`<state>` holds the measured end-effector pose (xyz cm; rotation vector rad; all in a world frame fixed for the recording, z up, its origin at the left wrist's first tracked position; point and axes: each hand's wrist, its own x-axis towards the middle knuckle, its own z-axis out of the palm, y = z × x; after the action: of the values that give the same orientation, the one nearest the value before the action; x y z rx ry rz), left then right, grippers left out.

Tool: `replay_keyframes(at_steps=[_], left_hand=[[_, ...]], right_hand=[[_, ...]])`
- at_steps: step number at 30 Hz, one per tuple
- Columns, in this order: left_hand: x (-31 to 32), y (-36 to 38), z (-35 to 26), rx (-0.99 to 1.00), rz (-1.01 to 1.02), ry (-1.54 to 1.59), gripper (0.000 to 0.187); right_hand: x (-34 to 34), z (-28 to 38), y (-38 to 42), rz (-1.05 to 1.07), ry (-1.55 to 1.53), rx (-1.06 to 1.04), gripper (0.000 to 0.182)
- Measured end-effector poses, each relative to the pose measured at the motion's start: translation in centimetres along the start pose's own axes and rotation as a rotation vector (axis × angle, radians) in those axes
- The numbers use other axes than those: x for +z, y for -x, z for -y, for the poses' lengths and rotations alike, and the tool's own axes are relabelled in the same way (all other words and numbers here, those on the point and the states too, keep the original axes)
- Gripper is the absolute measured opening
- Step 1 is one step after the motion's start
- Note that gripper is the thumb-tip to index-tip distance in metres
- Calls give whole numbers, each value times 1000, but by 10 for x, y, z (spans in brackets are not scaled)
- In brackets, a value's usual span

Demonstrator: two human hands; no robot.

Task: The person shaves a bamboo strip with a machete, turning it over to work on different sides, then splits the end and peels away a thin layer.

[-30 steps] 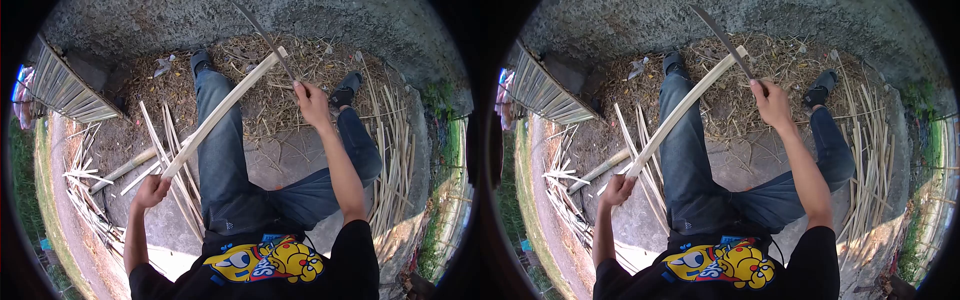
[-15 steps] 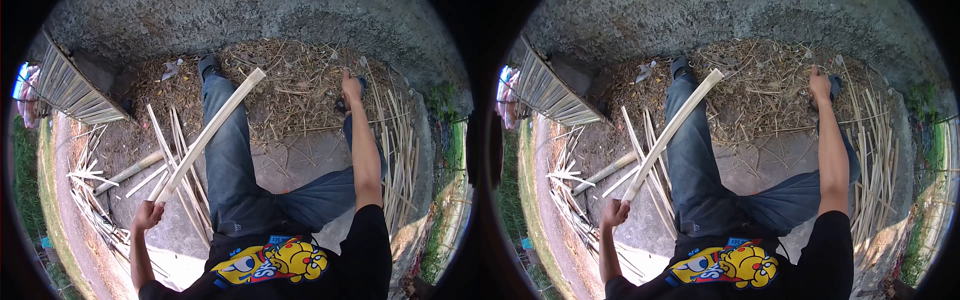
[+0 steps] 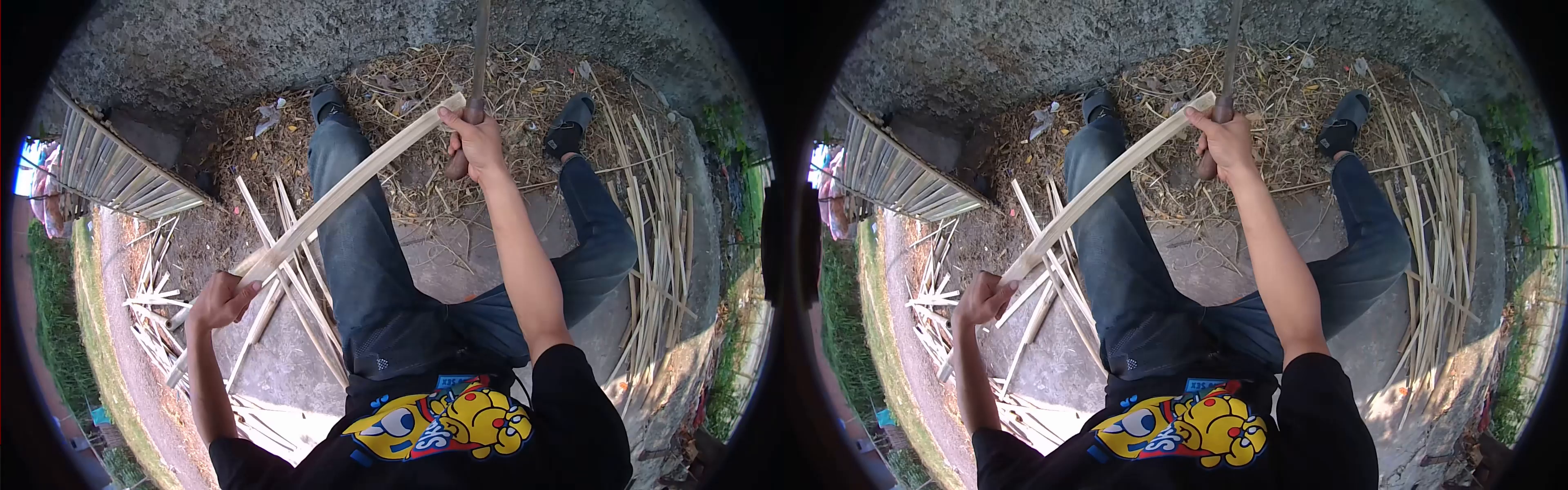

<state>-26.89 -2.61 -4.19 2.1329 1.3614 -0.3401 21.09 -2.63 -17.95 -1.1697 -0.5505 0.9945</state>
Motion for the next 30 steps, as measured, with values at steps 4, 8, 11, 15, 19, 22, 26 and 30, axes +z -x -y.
replay_keyframes(at_steps=[4, 8, 11, 15, 19, 22, 26, 30], left_hand=[[-47, -1, -76, -220, -540, -469, 35], [-4, -42, -95, 324, -1749, -145, 58], [54, -103, -116, 276, -1373, 1095, 71], [23, -171, -146, 702, -768, 1699, 75], [-32, -204, -119, 1280, -186, 1758, 86], [-62, -201, -152, 1321, -377, 1521, 88], [-48, -246, -176, 849, -856, 1437, 84], [13, -325, -170, 728, -947, 1354, 84]], right_hand=[[19, -23, -7, -175, -256, 38, 21], [8, -43, -5, -280, -597, 199, 13], [-13, -81, -7, -213, -769, 282, 10], [-22, -124, 9, -230, -667, 449, 10], [-23, -157, 1, -238, -603, 549, 8], [-9, -170, -6, -278, -464, 560, 15], [-4, -184, 3, -411, -84, 528, 27], [-43, -258, 29, -283, 470, 368, 40]])
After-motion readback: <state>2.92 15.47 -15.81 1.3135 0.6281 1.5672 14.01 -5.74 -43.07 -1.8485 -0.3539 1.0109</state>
